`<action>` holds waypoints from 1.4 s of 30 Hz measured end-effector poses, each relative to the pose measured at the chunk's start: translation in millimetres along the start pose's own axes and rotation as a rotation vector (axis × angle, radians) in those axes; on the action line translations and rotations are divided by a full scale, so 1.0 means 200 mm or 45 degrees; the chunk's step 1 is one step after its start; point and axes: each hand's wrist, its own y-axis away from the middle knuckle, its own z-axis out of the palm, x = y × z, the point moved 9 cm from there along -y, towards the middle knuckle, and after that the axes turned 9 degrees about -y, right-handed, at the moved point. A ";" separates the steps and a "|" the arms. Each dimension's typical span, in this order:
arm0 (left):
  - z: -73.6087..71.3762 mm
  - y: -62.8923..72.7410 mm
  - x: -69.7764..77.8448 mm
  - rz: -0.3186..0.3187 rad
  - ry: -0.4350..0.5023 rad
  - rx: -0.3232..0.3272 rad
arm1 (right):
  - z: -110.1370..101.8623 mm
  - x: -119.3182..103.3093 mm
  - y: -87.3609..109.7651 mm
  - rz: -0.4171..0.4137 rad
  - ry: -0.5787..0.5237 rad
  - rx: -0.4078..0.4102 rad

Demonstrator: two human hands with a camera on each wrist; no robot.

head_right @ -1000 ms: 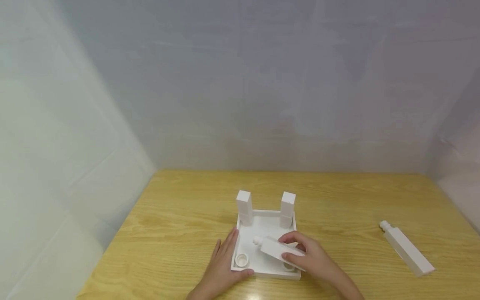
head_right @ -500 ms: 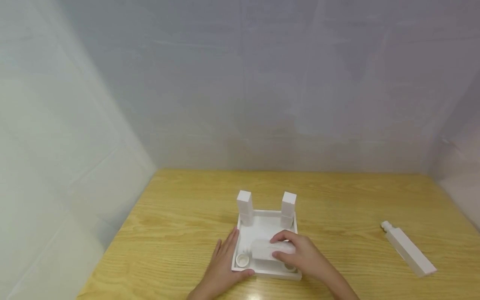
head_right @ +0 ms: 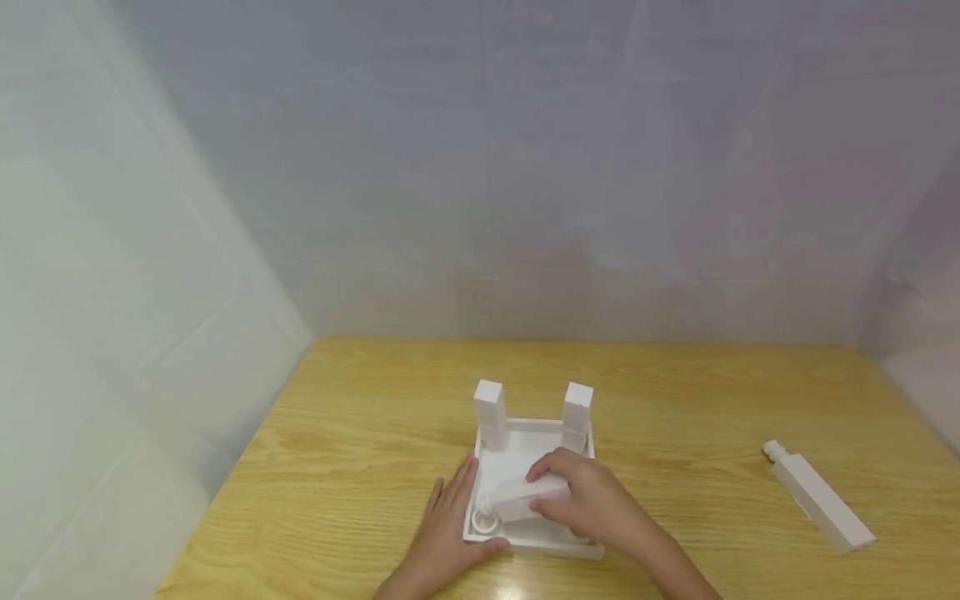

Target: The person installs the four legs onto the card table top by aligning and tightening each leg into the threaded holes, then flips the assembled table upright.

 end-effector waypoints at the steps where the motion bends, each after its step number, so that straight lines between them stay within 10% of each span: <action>1: 0.00 0.00 0.00 0.001 -0.004 0.000 | 0.00 -0.01 -0.01 -0.019 0.028 -0.001; 29: 0.00 0.00 0.00 0.020 0.023 0.015 | 0.11 -0.35 -0.07 -0.564 0.298 0.045; 42: -0.02 0.00 0.02 0.040 0.004 0.036 | 0.21 -0.38 -0.12 -0.479 0.206 -0.085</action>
